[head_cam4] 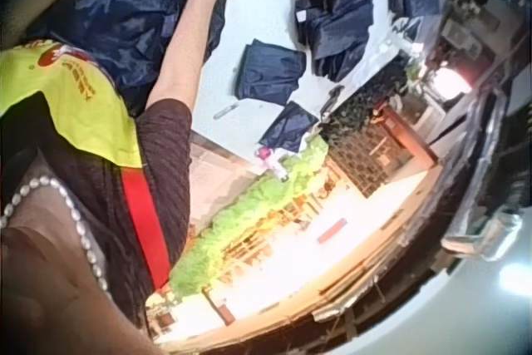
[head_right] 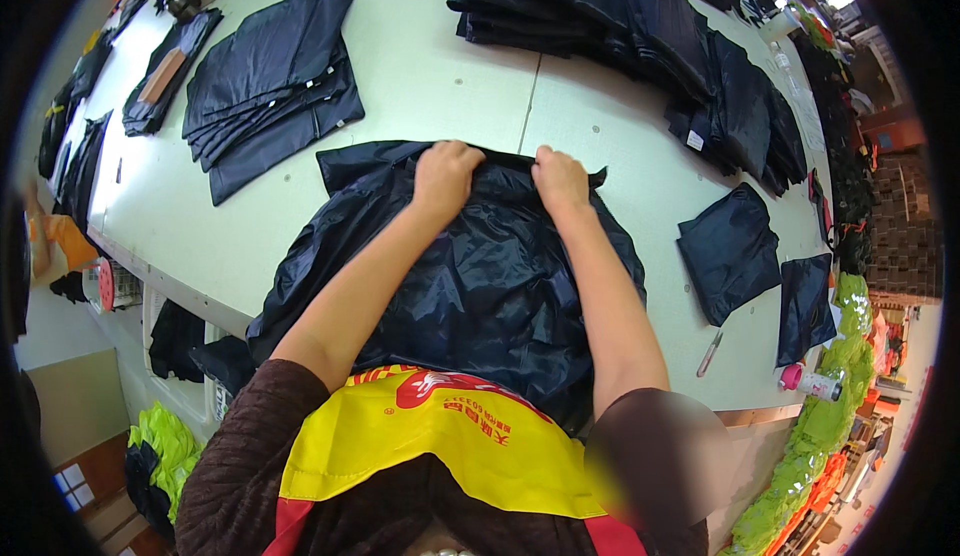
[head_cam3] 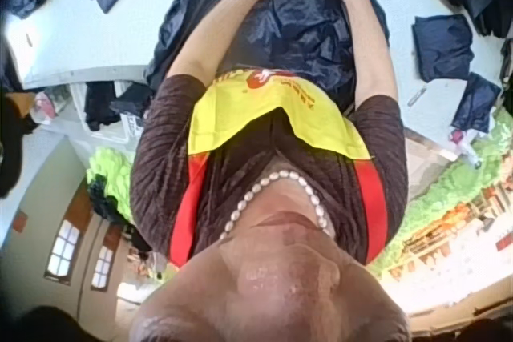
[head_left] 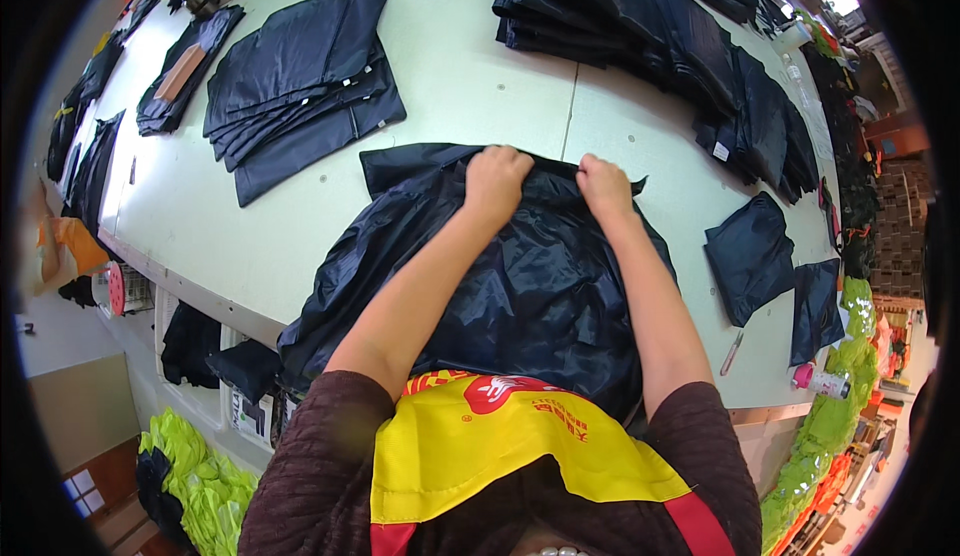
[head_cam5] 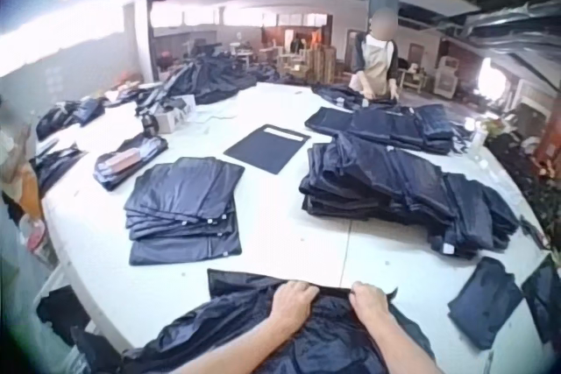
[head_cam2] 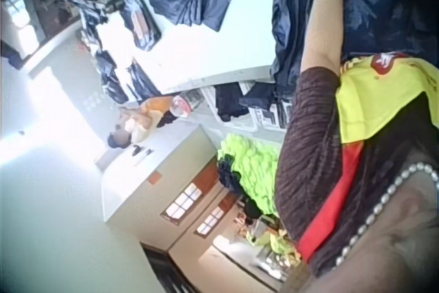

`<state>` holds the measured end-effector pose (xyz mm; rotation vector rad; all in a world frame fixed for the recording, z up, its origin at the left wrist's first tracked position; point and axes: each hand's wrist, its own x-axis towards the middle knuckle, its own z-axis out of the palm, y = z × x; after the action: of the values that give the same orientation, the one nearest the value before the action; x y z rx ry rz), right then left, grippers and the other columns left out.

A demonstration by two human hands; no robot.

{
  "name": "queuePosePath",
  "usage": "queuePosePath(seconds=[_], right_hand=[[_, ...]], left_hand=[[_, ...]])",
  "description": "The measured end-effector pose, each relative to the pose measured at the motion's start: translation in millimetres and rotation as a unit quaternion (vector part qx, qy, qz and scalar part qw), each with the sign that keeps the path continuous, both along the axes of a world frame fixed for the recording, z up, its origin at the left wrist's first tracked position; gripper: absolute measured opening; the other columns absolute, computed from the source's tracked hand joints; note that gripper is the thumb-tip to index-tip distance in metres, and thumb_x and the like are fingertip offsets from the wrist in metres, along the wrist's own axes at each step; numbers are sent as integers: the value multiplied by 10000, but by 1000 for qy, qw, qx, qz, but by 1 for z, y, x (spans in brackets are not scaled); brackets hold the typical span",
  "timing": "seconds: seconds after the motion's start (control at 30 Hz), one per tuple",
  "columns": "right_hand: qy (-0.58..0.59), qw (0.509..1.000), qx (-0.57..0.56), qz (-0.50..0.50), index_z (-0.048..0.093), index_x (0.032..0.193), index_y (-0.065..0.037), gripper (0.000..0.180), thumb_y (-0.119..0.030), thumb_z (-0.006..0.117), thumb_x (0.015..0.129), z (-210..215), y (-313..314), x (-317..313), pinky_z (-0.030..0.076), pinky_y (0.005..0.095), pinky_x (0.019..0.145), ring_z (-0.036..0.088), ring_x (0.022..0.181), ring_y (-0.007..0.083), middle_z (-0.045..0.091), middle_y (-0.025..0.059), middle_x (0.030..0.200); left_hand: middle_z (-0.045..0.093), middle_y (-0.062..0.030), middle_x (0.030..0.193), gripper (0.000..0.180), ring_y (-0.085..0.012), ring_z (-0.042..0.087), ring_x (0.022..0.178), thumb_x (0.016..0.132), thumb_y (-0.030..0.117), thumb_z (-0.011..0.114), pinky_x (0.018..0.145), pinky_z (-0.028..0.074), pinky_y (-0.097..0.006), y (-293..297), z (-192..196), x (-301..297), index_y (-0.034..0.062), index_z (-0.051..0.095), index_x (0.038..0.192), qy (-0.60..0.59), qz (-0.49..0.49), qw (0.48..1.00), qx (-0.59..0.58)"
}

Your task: The person folds a black jacket on a table, smoothing the fabric, aligning the sleeves, and folding it into a compact rectangle. The person then places the folded jacket onto a stack of similar jackets.

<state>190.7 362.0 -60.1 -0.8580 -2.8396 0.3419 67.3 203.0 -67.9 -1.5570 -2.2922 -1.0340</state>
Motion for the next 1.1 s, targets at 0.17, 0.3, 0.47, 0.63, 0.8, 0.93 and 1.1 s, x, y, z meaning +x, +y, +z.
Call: queuePosePath(seconds=[0.17,0.3,0.47,0.63,0.8,0.93,1.1], right_hand=[[1,999,-32,-9,574,827,-44,143,-182,600,796,-6,-1,2,497,460,690,620,783,375,635,182,786],[-66,991,-52,100,591,823,-52,90,-135,571,793,22,17,7,492,462,698,614,792,385,634,191,797],[-183,957,50,221,664,804,7,140,-18,556,719,57,23,-6,522,408,712,646,819,355,650,219,857],[-161,980,-41,111,632,805,-14,118,-87,559,748,43,25,-5,503,418,712,622,847,361,643,201,850],[-38,978,-205,2,645,874,-20,183,-156,615,757,5,35,21,493,375,713,625,811,327,652,176,866],[-59,977,-188,85,647,869,-18,156,-125,620,758,14,42,25,492,385,733,628,831,329,652,184,871],[-90,968,-190,138,655,848,-3,154,-117,600,759,68,36,9,496,386,739,629,836,343,655,200,855]], left_hand=[[611,-111,981,275,-281,576,929,724,37,566,802,461,-374,16,-8,42,30,625,992,-21,-218,973,74],[611,-106,946,241,-272,581,917,797,131,591,808,459,-375,17,-15,41,25,617,1012,26,-191,981,0],[643,-119,857,254,-294,598,858,796,280,619,752,482,-394,32,-4,51,48,687,871,-54,-64,990,-116],[657,-122,838,247,-301,610,818,753,318,657,727,475,-419,42,0,52,98,706,855,-180,-6,974,-134],[667,-100,823,179,-289,630,796,751,291,661,677,473,-415,52,7,70,125,701,803,-129,44,982,-128],[667,-99,765,168,-296,644,743,762,270,643,661,482,-410,58,7,60,108,677,793,-178,61,969,-158],[651,-73,781,137,-271,625,757,770,245,605,667,462,-416,52,6,55,121,659,789,-119,33,984,-130]])
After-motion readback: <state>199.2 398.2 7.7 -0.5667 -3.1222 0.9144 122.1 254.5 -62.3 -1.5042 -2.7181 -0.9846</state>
